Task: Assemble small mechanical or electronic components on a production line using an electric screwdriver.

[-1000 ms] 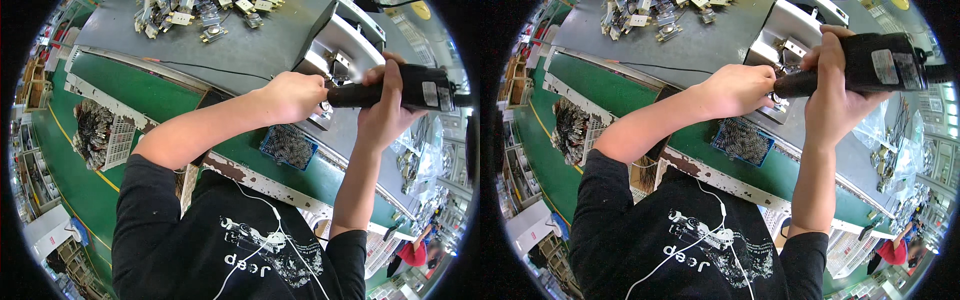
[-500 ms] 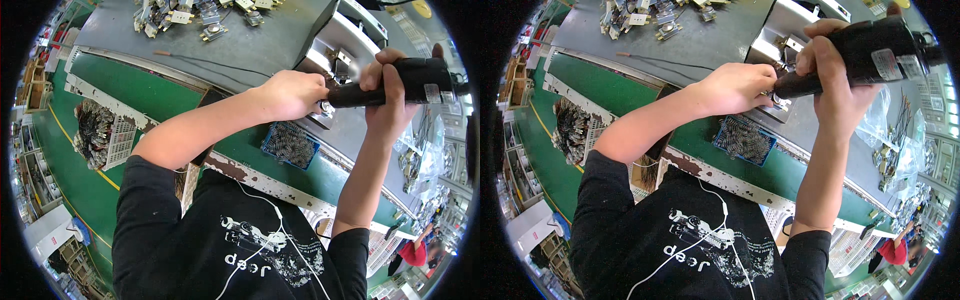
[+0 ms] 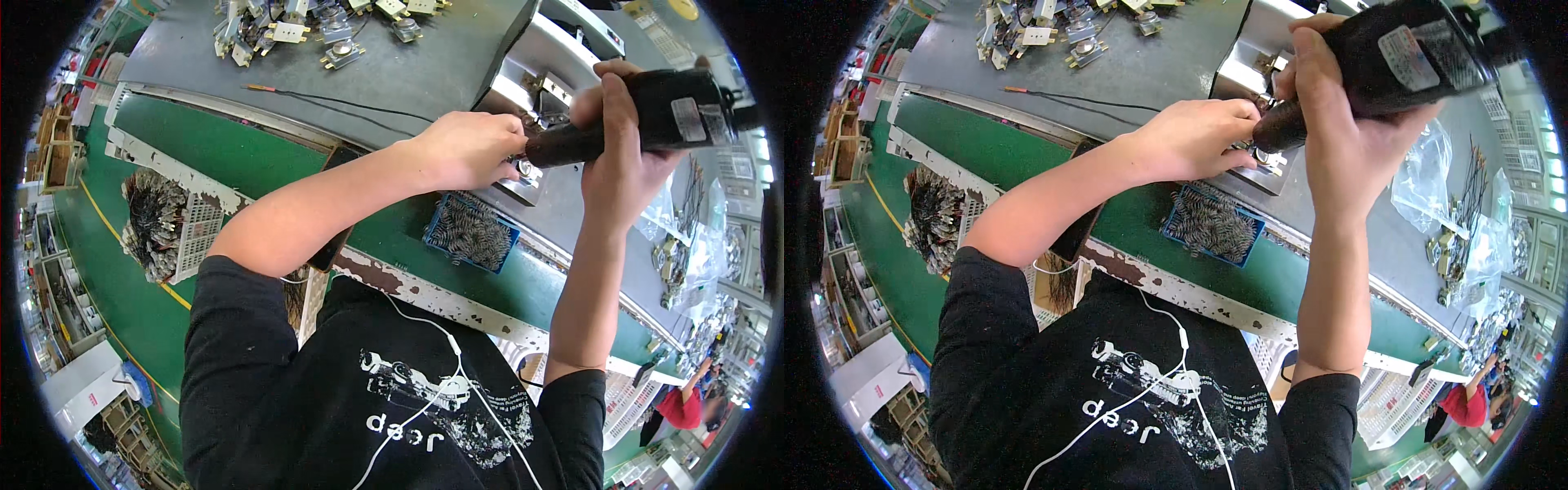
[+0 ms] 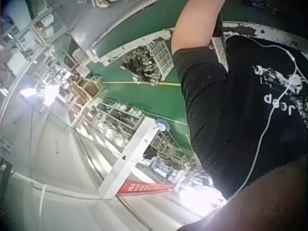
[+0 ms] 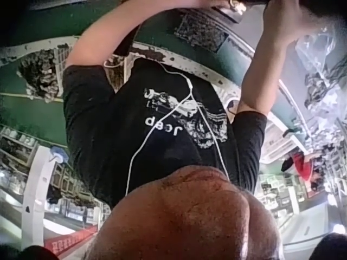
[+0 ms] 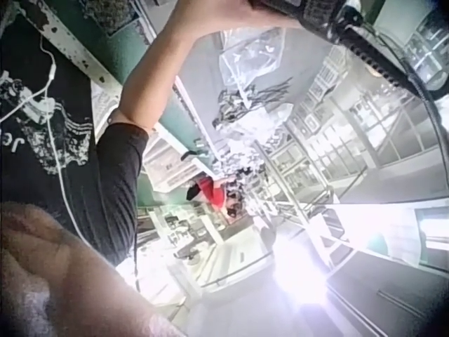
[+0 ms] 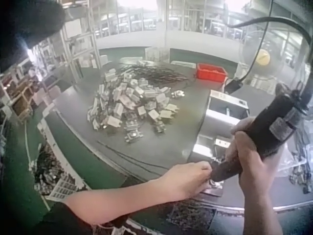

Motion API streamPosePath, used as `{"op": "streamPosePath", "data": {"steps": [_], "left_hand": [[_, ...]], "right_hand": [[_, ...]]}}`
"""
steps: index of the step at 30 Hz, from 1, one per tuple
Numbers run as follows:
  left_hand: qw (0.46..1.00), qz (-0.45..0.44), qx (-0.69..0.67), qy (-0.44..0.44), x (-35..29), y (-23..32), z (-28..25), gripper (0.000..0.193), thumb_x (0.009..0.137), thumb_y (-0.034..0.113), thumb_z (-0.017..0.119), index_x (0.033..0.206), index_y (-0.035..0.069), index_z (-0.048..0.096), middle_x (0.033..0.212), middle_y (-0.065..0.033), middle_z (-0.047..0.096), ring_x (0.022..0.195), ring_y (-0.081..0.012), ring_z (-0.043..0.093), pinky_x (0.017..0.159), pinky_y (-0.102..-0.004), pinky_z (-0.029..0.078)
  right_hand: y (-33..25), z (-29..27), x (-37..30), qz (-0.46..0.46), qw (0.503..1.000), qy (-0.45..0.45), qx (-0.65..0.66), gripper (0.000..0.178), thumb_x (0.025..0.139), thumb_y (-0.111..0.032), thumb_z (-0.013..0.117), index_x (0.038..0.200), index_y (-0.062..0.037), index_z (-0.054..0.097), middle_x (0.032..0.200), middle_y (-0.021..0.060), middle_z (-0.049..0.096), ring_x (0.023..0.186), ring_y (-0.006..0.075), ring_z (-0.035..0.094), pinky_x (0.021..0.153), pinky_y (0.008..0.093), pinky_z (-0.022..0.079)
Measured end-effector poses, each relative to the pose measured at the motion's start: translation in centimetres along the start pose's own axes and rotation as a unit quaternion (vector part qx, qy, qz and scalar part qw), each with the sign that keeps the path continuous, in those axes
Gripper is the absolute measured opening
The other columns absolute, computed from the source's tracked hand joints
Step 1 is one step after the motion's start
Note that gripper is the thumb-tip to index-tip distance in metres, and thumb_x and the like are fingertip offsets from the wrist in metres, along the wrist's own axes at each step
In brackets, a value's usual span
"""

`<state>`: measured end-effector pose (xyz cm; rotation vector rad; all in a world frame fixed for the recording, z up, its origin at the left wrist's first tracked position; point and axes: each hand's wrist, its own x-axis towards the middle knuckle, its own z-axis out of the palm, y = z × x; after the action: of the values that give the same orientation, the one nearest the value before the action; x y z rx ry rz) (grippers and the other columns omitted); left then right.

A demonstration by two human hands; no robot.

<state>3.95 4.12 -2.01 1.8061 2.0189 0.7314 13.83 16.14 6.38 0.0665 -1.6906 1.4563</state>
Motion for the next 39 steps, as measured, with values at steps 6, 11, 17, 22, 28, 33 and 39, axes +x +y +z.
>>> {"op": "streamPosePath", "data": {"steps": [6, 11, 17, 22, 28, 33, 39], "left_hand": [[1.000, -0.004, 0.010, -0.010, 0.2, 0.1, -0.3, 0.032, 0.090, 0.032, 0.068, 0.105, 0.004, 0.064, 0.118, -0.0087, 0.061, 0.105, -0.0311, 0.063, 0.088, -0.0433, 0.052], [1.000, -0.009, -0.005, -0.002, 0.1, 0.5, -0.4, 0.031, 0.090, 0.031, 0.069, 0.105, 0.004, 0.065, 0.117, -0.0081, 0.061, 0.107, -0.0301, 0.063, 0.090, -0.0427, 0.053], [1.000, -0.020, 0.013, -0.015, 0.2, 0.4, -0.2, 0.032, 0.090, 0.031, 0.068, 0.108, 0.005, 0.065, 0.117, -0.0083, 0.061, 0.107, -0.0306, 0.063, 0.089, -0.0424, 0.053], [1.000, -0.007, -0.008, -0.003, 0.1, 0.3, -0.1, 0.031, 0.089, 0.030, 0.069, 0.108, 0.005, 0.065, 0.115, -0.0088, 0.061, 0.105, -0.0309, 0.063, 0.089, -0.0424, 0.053], [1.000, 0.020, -0.014, 0.018, 0.3, -0.2, 0.2, 0.033, 0.088, 0.030, 0.070, 0.107, 0.004, 0.065, 0.112, -0.0090, 0.062, 0.104, -0.0308, 0.064, 0.089, -0.0422, 0.053], [0.999, 0.029, 0.011, 0.008, 0.5, -0.8, 0.0, 0.032, 0.086, 0.033, 0.072, 0.102, 0.006, 0.068, 0.107, -0.0073, 0.064, 0.100, -0.0305, 0.065, 0.086, -0.0410, 0.053], [0.990, 0.108, 0.007, 0.091, 0.4, -0.8, 1.3, 0.027, 0.087, 0.031, 0.071, 0.105, 0.011, 0.069, 0.106, -0.0042, 0.063, 0.096, -0.0265, 0.064, 0.082, -0.0389, 0.054]], "right_hand": [[0.6, -0.6, 0.1, 0.027, 0.998, -0.003, -0.064, 0.061, 0.089, 0.003, 0.066, 0.140, 0.0038, 0.032, 0.097, 0.0186, 0.069, 0.063, 0.0164, 0.063, 0.056, 0.0289, 0.052], [0.3, 0.6, -0.1, -0.026, 1.000, 0.017, -0.005, 0.039, 0.089, 0.003, 0.067, 0.122, 0.0058, 0.046, 0.097, 0.0176, 0.069, 0.063, 0.0165, 0.063, 0.056, 0.0288, 0.052], [0.9, -0.5, -0.2, 0.003, 0.999, -0.005, -0.037, 0.053, 0.090, 0.005, 0.065, 0.134, 0.0030, 0.036, 0.097, 0.0172, 0.068, 0.063, 0.0160, 0.062, 0.056, 0.0293, 0.052], [0.2, 0.7, -0.4, -0.013, 0.999, -0.011, -0.031, 0.076, 0.090, 0.007, 0.063, 0.150, -0.0045, 0.019, 0.096, 0.0166, 0.068, 0.062, 0.0146, 0.061, 0.056, 0.0292, 0.052], [0.2, 0.8, -0.4, -0.009, 0.999, -0.020, -0.037, 0.082, 0.091, 0.006, 0.063, 0.154, -0.0085, 0.013, 0.099, 0.0182, 0.068, 0.063, 0.0140, 0.061, 0.057, 0.0275, 0.051], [1.0, 1.3, -0.9, -0.016, 0.995, 0.043, -0.093, 0.068, 0.091, 0.004, 0.063, 0.148, 0.0003, 0.026, 0.096, 0.0174, 0.068, 0.063, 0.0137, 0.060, 0.058, 0.0272, 0.051], [-5.7, -3.7, 3.5, -0.086, 0.996, 0.014, -0.011, 0.030, 0.094, -0.009, 0.064, 0.109, 0.0159, 0.059, 0.078, 0.0124, 0.061, 0.063, 0.0163, 0.057, 0.062, 0.0284, 0.049]]}}
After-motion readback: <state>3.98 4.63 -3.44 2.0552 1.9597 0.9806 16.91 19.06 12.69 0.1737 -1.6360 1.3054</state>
